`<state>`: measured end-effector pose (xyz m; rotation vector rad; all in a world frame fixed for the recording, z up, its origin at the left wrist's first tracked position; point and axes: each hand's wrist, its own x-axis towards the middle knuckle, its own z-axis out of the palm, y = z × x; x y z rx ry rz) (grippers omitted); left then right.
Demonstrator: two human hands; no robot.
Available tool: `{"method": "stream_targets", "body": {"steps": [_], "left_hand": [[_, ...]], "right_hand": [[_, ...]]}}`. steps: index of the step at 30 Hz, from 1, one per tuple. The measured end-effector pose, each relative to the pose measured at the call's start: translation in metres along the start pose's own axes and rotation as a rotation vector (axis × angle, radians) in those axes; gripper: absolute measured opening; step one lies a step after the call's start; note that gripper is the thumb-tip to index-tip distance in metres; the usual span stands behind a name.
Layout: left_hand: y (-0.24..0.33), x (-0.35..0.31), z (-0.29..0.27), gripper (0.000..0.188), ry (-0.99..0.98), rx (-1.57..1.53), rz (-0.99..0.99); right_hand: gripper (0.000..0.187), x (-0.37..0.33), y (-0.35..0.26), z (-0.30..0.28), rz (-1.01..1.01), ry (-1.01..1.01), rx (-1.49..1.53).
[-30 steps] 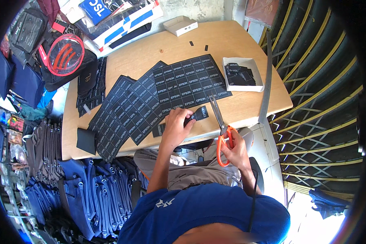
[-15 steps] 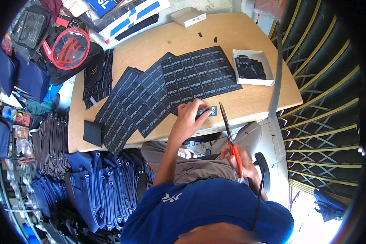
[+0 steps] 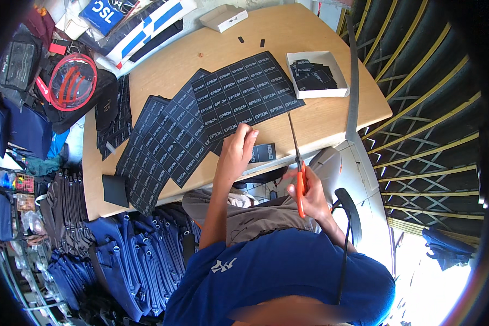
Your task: Cutting individual brand labels from a large printed sheet using scissors.
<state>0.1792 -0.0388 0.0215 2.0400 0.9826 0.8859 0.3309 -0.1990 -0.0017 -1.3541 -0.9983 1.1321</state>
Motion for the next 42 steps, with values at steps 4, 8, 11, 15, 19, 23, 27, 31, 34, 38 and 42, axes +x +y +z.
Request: {"method": "stream_targets", "body": {"steps": [4, 8, 11, 15, 19, 23, 27, 31, 34, 38, 42], "left_hand": [[-0.001, -0.008, 0.000, 0.017, 0.025, -0.123, 0.050], [-0.007, -0.011, 0.005, 0.016, -0.020, -0.343, 0.005], [-0.007, -0.015, 0.007, 0.014, -0.033, -0.492, 0.006], [-0.004, -0.018, 0.007, 0.013, -0.087, -0.599, 0.002], [0.004, -0.018, 0.007, 0.009, -0.110, -0.551, -0.007], [0.012, -0.020, -0.004, 0.024, -0.230, -0.313, -0.064], [-0.002, -0.023, -0.011, 0.015, -0.351, -0.143, -0.050], [-0.001, -0.026, -0.014, 0.013, -0.310, -0.215, -0.080], [0.008, -0.024, -0.013, 0.013, -0.281, -0.276, -0.041], [0.019, -0.019, -0.017, 0.012, -0.347, -0.318, -0.253], [0.004, -0.018, -0.011, 0.014, -0.323, -0.284, -0.201]], "right_hand": [[0.045, 0.014, -0.009, 0.015, -0.098, 0.176, -0.085], [0.044, 0.027, -0.004, 0.020, -0.069, 0.226, -0.164], [0.041, 0.032, -0.007, 0.025, -0.154, 0.285, -0.229], [0.035, 0.033, -0.015, 0.024, -0.104, 0.246, -0.151], [0.028, 0.035, -0.008, 0.023, -0.166, 0.217, 0.014], [0.027, 0.035, -0.023, 0.020, -0.086, 0.234, 0.067], [0.027, 0.039, -0.017, 0.017, -0.182, 0.295, 0.068], [0.027, 0.040, -0.014, 0.017, -0.110, 0.320, 0.074], [0.027, 0.040, -0.017, 0.020, -0.105, 0.324, 0.101], [0.026, 0.042, -0.010, 0.025, -0.157, 0.336, 0.075], [0.026, 0.044, -0.010, 0.027, -0.145, 0.351, 0.085]]}}
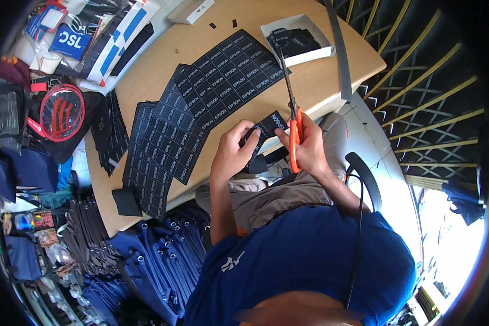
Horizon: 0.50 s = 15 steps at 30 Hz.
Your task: Cutting individual brand labels from a large printed sheet using scissors.
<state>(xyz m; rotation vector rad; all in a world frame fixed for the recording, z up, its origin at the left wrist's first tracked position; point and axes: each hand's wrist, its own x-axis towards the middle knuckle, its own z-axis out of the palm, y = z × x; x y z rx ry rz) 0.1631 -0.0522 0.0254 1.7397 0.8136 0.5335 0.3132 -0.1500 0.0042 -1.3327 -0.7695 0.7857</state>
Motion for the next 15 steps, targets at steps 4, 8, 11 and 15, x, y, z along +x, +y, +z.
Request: {"method": "stream_targets", "body": {"steps": [4, 8, 11, 15], "left_hand": [[0.005, 0.003, -0.008, 0.017, -0.113, 0.151, -0.017], [0.001, 0.005, -0.008, 0.018, -0.089, 0.180, 0.158], [0.010, 0.001, -0.003, 0.019, -0.026, 0.282, 0.116], [0.019, 0.000, 0.002, 0.020, 0.050, -0.024, -0.044]], "right_hand": [[0.025, 0.001, -0.009, -0.002, 0.045, 0.013, -0.051], [0.025, 0.003, 0.002, 0.000, 0.006, 0.037, 0.016], [0.026, 0.003, 0.003, 0.004, -0.012, 0.041, 0.007], [0.026, 0.001, -0.001, 0.005, -0.006, 0.029, -0.029]]}}
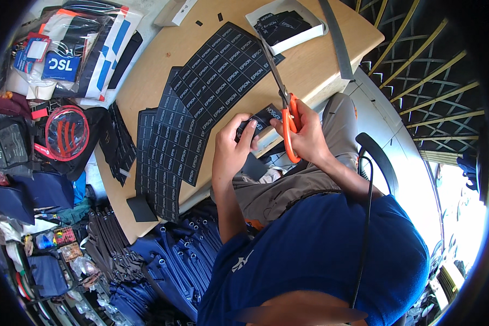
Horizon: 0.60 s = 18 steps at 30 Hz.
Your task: Cutting individual brand labels from a large printed sheet using scissors.
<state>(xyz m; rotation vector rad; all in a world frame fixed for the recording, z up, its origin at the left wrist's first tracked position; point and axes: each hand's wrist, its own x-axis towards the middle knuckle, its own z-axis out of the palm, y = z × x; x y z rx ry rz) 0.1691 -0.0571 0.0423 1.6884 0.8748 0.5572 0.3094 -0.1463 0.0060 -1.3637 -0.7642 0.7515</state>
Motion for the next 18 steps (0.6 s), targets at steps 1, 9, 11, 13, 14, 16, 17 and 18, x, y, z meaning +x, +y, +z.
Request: {"method": "stream_targets", "body": {"steps": [1, 9, 11, 13, 14, 16, 17, 18], "left_hand": [[0.005, -0.001, -0.002, 0.020, -0.001, 0.017, -0.087], [-0.002, 0.006, -0.008, 0.017, 0.060, 0.093, 0.022], [-0.005, 0.005, -0.008, 0.016, 0.113, -0.043, -0.026], [-0.006, 0.005, -0.008, 0.016, 0.122, -0.056, -0.052], [-0.004, 0.005, -0.006, 0.016, 0.172, -0.086, -0.036], [-0.007, 0.005, -0.004, 0.016, 0.246, -0.132, 0.000], [-0.007, 0.003, -0.006, 0.017, 0.273, -0.108, 0.005], [-0.005, 0.002, -0.008, 0.017, 0.289, -0.092, 0.002]], "right_hand": [[0.027, 0.000, 0.000, 0.000, 0.002, -0.004, 0.000], [0.031, -0.007, -0.003, -0.014, 0.029, -0.218, 0.037], [0.033, -0.014, -0.003, -0.025, 0.041, -0.317, 0.106], [0.038, -0.020, -0.002, -0.038, 0.097, -0.516, 0.066], [0.044, -0.024, -0.005, -0.044, 0.138, -0.587, 0.030], [0.048, -0.031, -0.004, -0.055, 0.074, -0.653, -0.025], [0.052, -0.034, -0.002, -0.059, -0.001, -0.715, -0.080], [0.057, -0.039, 0.002, -0.064, -0.043, -0.748, -0.092]]}}
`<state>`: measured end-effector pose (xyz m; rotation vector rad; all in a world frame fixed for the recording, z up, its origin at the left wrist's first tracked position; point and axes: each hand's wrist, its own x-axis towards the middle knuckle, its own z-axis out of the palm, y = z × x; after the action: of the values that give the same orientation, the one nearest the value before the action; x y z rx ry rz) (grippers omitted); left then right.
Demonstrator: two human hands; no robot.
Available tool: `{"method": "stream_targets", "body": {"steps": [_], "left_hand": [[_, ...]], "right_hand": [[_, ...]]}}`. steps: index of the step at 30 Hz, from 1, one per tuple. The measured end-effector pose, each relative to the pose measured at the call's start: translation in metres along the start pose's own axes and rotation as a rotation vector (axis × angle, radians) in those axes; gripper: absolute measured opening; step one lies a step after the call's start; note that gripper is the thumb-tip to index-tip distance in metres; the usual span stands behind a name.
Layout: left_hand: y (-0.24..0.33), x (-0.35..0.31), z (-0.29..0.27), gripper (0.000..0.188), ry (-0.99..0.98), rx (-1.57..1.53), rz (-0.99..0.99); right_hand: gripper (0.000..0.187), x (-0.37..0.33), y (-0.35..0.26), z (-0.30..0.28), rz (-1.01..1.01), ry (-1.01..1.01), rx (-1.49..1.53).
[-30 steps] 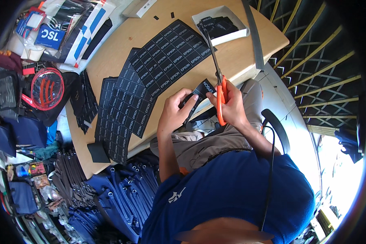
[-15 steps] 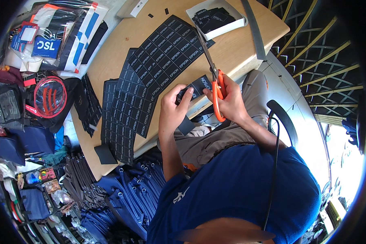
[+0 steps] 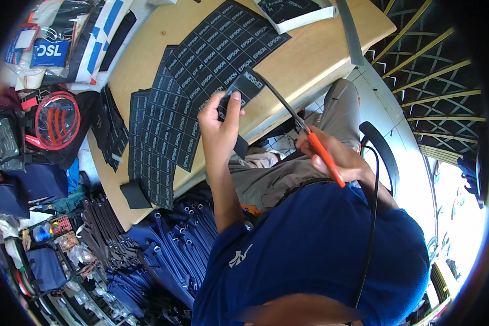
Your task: Cutting individual brand labels from a large printed sheet using scissors.
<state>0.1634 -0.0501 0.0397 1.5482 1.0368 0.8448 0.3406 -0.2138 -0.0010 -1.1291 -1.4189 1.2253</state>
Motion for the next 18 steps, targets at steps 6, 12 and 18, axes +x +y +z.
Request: {"method": "stream_targets", "body": {"steps": [6, 12, 18], "left_hand": [[0.016, 0.001, 0.006, 0.018, 0.026, 0.011, 0.008], [0.019, -0.012, 0.012, 0.017, -0.061, 0.044, 0.052], [0.023, -0.020, 0.019, 0.020, -0.070, 0.084, 0.011]], "right_hand": [[0.060, -0.027, -0.011, -0.004, 0.230, -0.176, -0.018], [0.063, -0.013, -0.011, 0.006, 0.127, -0.133, 0.048], [0.066, -0.003, -0.015, 0.008, 0.114, -0.110, 0.106]]}}
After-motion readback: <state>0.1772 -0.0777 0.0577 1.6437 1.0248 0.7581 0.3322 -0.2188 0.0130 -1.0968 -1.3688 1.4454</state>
